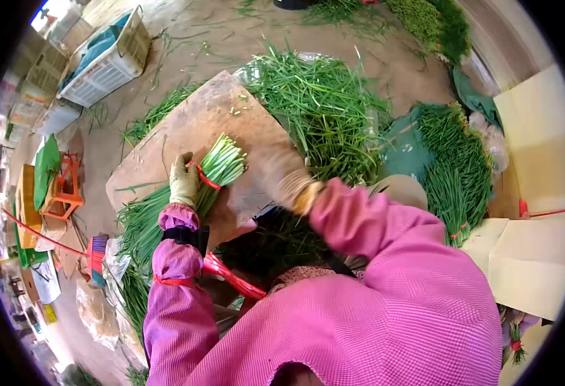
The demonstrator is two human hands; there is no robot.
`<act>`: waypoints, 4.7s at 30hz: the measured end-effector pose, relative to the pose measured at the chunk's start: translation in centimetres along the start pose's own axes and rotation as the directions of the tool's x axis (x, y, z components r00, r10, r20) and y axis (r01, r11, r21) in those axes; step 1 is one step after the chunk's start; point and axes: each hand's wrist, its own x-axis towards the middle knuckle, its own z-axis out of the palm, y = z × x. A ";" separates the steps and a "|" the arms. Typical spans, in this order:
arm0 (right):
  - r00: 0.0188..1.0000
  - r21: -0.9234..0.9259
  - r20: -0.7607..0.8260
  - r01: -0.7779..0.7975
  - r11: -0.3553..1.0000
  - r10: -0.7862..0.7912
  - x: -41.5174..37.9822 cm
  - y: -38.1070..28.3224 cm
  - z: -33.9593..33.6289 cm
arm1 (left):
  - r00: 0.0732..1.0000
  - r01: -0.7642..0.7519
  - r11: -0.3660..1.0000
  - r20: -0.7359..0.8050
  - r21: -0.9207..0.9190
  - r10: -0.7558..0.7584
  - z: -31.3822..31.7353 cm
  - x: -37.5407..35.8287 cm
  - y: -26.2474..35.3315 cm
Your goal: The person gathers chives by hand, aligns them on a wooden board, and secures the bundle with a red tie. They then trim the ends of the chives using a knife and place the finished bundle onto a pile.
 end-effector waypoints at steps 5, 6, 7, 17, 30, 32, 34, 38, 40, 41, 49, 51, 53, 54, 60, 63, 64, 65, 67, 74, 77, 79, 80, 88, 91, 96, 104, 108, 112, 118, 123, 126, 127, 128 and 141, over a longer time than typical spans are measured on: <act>0.860 0.131 0.049 -0.510 0.850 0.508 -1.6 11.5 -4.5 | 0.988 -0.150 0.943 0.073 0.298 0.135 -2.8 -2.3 5.6; 0.845 0.162 0.111 -0.534 0.830 0.523 -2.0 12.3 -5.6 | 0.963 -0.270 0.806 0.140 0.527 0.231 -2.7 -2.9 6.9; 0.840 0.098 0.194 -0.530 0.842 0.506 -2.1 12.5 -6.6 | 0.941 -0.332 0.790 0.243 0.516 0.236 -2.3 -3.2 7.2; 0.795 0.012 0.482 -0.425 0.905 0.367 -1.5 9.5 -4.8 | 0.911 -0.176 0.895 0.412 0.410 -0.009 -1.6 0.2 7.6; 0.887 0.316 0.127 -0.460 0.830 0.444 -2.6 11.9 -2.8 | 0.875 -0.212 0.855 0.481 0.474 -0.049 -1.3 -0.3 7.1; 0.922 0.435 0.040 -0.364 0.824 0.385 -3.4 10.9 -2.4 | 0.872 -0.217 0.856 0.488 0.469 -0.046 -1.1 -0.4 7.4; 0.947 0.554 0.092 -0.306 0.774 0.309 -3.5 8.9 -1.5 | 0.912 -0.260 0.789 0.410 0.556 0.012 -1.1 -0.7 8.4; 0.985 0.798 0.103 -0.165 0.580 0.139 -3.3 3.6 3.3 | 0.873 -0.212 0.775 0.471 0.596 -0.123 -0.3 -0.9 8.9; 0.987 0.496 0.095 0.063 0.866 -0.126 -4.0 1.5 3.4 | 0.871 -0.236 0.753 0.477 0.614 -0.116 0.1 -0.8 9.0; 0.948 0.599 0.301 -0.272 0.753 0.103 -3.9 1.6 1.5 | 0.881 -0.235 0.731 0.458 0.641 -0.118 0.1 -1.0 9.1; 0.944 0.492 0.278 -0.300 0.817 0.180 -0.9 2.7 4.0 | 0.873 -0.246 0.704 0.468 0.666 -0.138 0.4 -0.9 9.7; 0.943 0.435 0.250 -0.314 0.844 0.222 -1.6 1.7 1.1 | 0.869 -0.273 0.706 0.482 0.653 -0.110 0.6 -0.9 9.0; 0.973 0.337 0.077 -0.229 0.913 0.215 -3.3 1.1 -0.2 | 0.871 -0.266 0.724 0.481 0.636 -0.103 0.8 -0.7 8.7; 0.973 0.332 0.077 -0.229 0.915 0.216 -4.0 0.8 -0.5 | 0.870 -0.262 0.741 0.484 0.618 -0.095 1.0 -0.6 8.5; 0.951 0.274 0.246 -0.251 0.928 0.185 -5.8 -0.6 -1.0 | 0.880 -0.281 0.746 0.472 0.603 -0.050 1.2 -0.2 7.9; 0.944 0.239 0.272 -0.257 0.936 0.189 -5.4 -1.2 -1.0 | 0.860 -0.263 0.729 0.496 0.632 -0.119 1.3 0.0 8.2; 0.933 0.208 0.287 -0.280 0.937 0.215 -5.3 -1.5 -1.2 | 0.857 -0.262 0.728 0.500 0.634 -0.128 1.2 0.1 8.3; 0.941 0.203 0.260 -0.274 0.940 0.218 -5.5 -1.4 -0.4 | 0.852 -0.259 0.726 0.504 0.637 -0.138 1.2 0.2 8.4; 0.936 0.228 0.281 -0.278 0.933 0.210 -5.0 -1.6 -0.9 | 0.847 -0.257 0.728 0.510 0.635 -0.146 1.2 0.3 8.3; 0.943 0.336 0.307 -0.236 0.912 0.130 -2.6 -1.0 -0.7 | 0.843 -0.289 0.710 0.522 0.642 -0.129 1.6 0.5 8.0; 0.929 0.289 0.332 -0.267 0.919 0.166 -1.2 -1.2 -0.2 | 0.845 -0.303 0.703 0.523 0.643 -0.114 1.7 0.5 7.9; 0.942 0.318 0.325 -0.195 0.928 0.086 0.1 -0.2 2.4 | 0.847 -0.311 0.702 0.522 0.641 -0.102 2.0 0.4 7.5; 0.951 0.350 0.309 -0.119 0.929 0.006 0.9 0.3 4.2 | 0.851 -0.322 0.696 0.519 0.641 -0.084 2.0 0.5 7.4; 0.873 0.067 0.449 -0.244 0.967 0.189 2.7 -2.0 6.5 | 0.875 -0.310 0.724 0.483 0.616 -0.037 2.3 -0.6 6.8; 0.885 0.029 0.388 -0.289 0.957 0.256 3.6 2.0 7.9 | 0.923 -0.299 0.745 0.379 0.596 0.067 1.4 -1.1 7.4; 0.786 -0.071 0.337 -0.529 0.846 0.519 3.2 7.6 -1.3 | 0.928 -0.353 0.650 0.164 0.673 0.334 -1.5 -5.4 8.9; 0.932 -0.385 0.330 -0.015 0.923 0.153 8.1 0.9 -3.8 | 0.692 0.717 0.511 0.570 -0.473 -0.443 0.9 -13.5 6.8; 0.900 -0.063 0.278 0.366 0.928 -0.336 13.3 -5.8 -0.4 | 0.700 0.521 -0.106 0.495 -0.847 -0.515 1.9 -13.5 5.0; 0.688 0.054 0.635 0.412 0.910 -0.350 14.7 -10.0 2.7 | 0.669 0.421 -0.302 0.518 -0.855 -0.533 -0.7 -12.3 7.7; 0.862 -0.067 0.265 0.464 0.883 -0.433 1.5 -9.5 0.7 | 0.846 0.368 -0.269 0.440 -0.890 -0.299 -1.7 -15.7 5.9; 0.924 -0.110 0.258 0.319 0.941 -0.283 -9.5 -9.0 -1.0 | 0.801 0.347 0.024 0.283 -0.938 -0.528 -0.4 -21.0 7.8; 0.860 0.069 0.493 0.111 0.991 -0.131 -11.3 -8.2 -3.7 | 0.849 0.320 0.230 0.170 -0.919 -0.501 0.0 -22.8 7.2; 0.883 0.204 0.428 0.114 0.972 -0.194 -11.8 -6.5 -2.9 | 0.846 0.353 0.323 0.152 -0.878 -0.511 -0.7 -23.1 8.1; 0.929 0.320 0.311 0.097 0.943 -0.202 -12.0 -5.1 -2.2 | 0.845 0.382 0.412 0.131 -0.828 -0.519 -1.4 -23.3 8.9; 0.990 0.079 0.055 0.122 0.989 -0.127 1.3 -7.7 -10.1 | 0.929 0.364 0.874 0.060 -0.320 -0.365 -2.8 -24.3 11.8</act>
